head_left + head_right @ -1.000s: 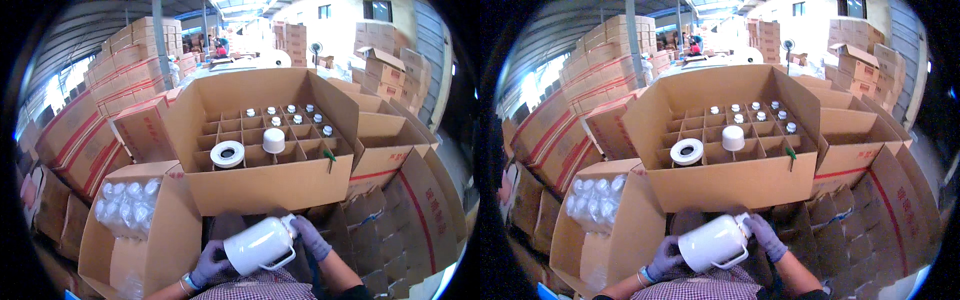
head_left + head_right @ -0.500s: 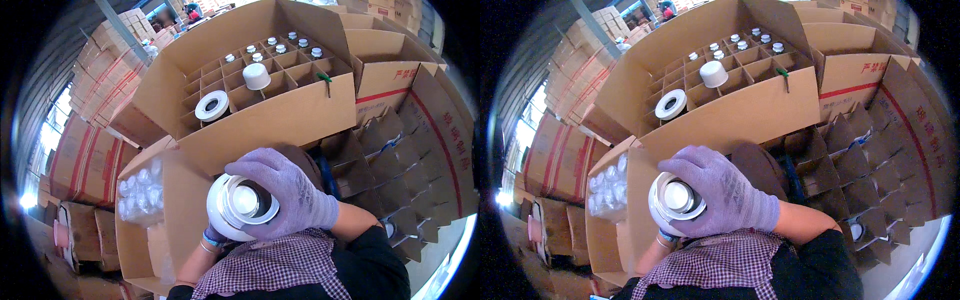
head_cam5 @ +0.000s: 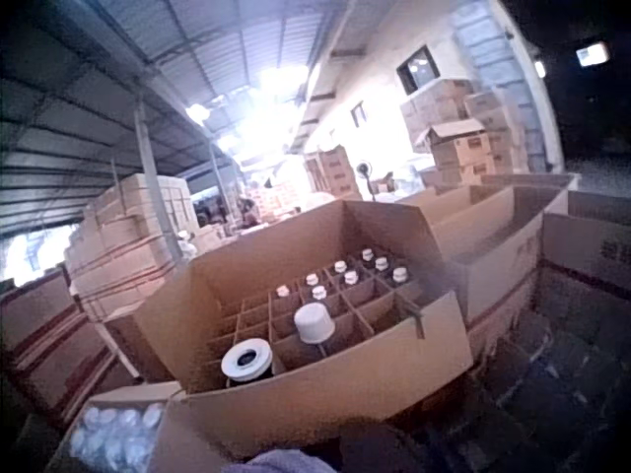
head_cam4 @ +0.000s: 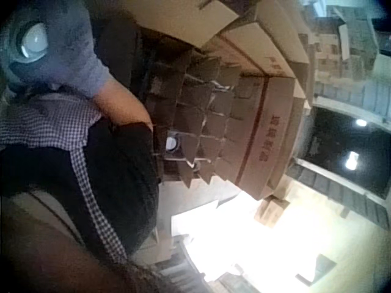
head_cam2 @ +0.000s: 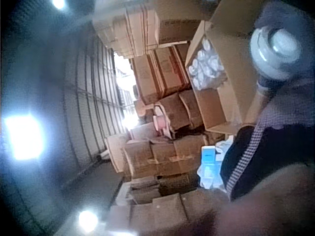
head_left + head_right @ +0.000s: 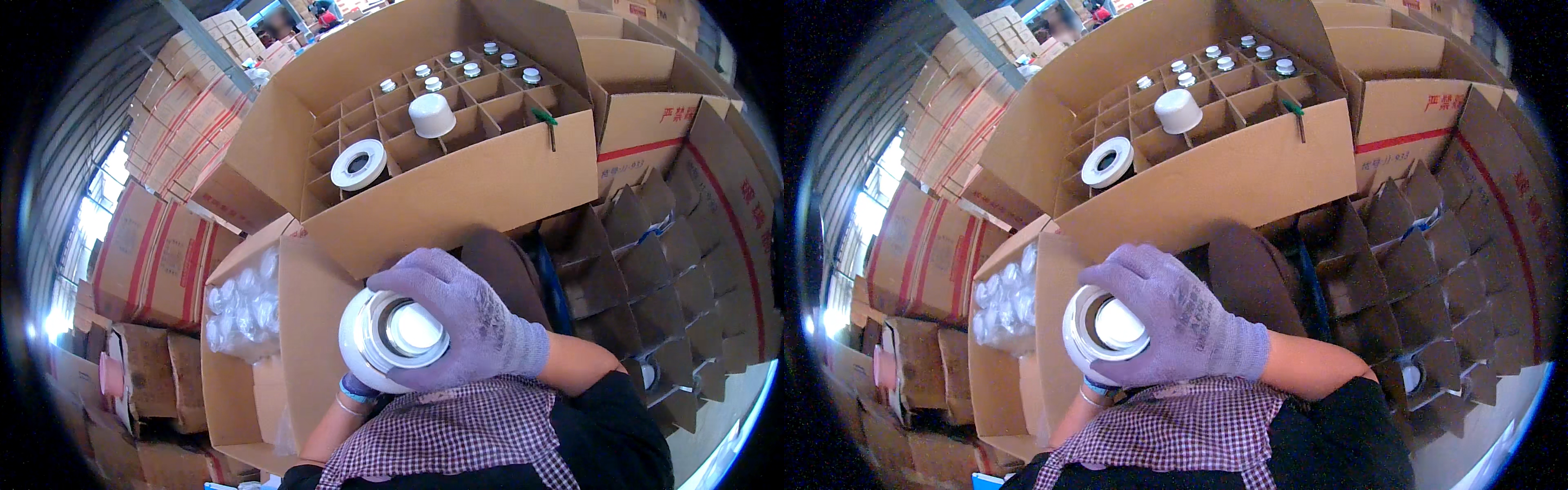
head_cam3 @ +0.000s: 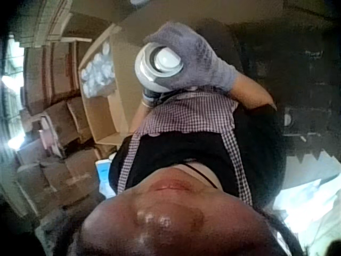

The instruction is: The person assembles white thermos flasks by inserting a metal liner into the body, screwing on a lid, and placing a plastic cap. They then wrap each assembled unit in a plastic bag and place it into a compartmentalized cardboard box. The process is repeated for multiple units in a warehouse setting.

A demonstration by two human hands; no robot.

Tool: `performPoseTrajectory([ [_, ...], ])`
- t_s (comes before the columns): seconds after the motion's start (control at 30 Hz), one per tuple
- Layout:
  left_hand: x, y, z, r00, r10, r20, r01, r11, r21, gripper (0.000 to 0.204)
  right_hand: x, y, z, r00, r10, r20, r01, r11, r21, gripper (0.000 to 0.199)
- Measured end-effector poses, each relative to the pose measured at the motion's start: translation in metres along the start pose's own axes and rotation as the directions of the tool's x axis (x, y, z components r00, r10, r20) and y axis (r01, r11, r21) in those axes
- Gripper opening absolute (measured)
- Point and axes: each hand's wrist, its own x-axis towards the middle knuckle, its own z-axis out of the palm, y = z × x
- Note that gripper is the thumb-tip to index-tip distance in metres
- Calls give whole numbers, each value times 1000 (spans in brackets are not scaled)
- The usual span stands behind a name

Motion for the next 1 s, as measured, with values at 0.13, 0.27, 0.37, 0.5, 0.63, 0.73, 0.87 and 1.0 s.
performPoseTrajectory([
  [0.13, -4, 6, 8, 998, -22, 58, 21, 999, 27, 72, 1, 2, -3, 994, -40, 98, 32, 996, 80, 68],
  [0.27, -5, 4, 16, 999, 18, 30, -20, 997, 69, 73, 3, 0, -2, 995, 2, 102, -10, 997, 77, 67],
  [0.37, -3, 3, 14, 999, 46, 7, -46, 995, 84, 73, 3, -2, 3, 999, 11, 52, -13, 999, 46, 66],
  [0.5, -6, 2, 12, 998, 57, 10, -58, 992, 114, 74, 5, -1, 7, 998, -10, 59, 7, 999, 52, 68],
  [0.63, -14, 6, 9, 998, 38, 56, -48, 984, 171, 74, -1, 0, 9, 994, 34, 106, -42, 997, 69, 77],
  [0.73, -23, 15, 7, 993, 16, 113, -43, 969, 245, 74, -2, 1, 12, 991, 12, 137, -24, 996, 84, 81],
  [0.87, -25, 27, 7, 979, -3, 206, -77, 921, 381, 75, 4, -1, 13, 981, -120, 151, 92, 979, 180, 73],
  [1.0, -23, 34, 8, 959, 7, 284, -157, 846, 510, 75, 10, -3, 20, 952, -208, 224, 128, 936, 328, 66],
])
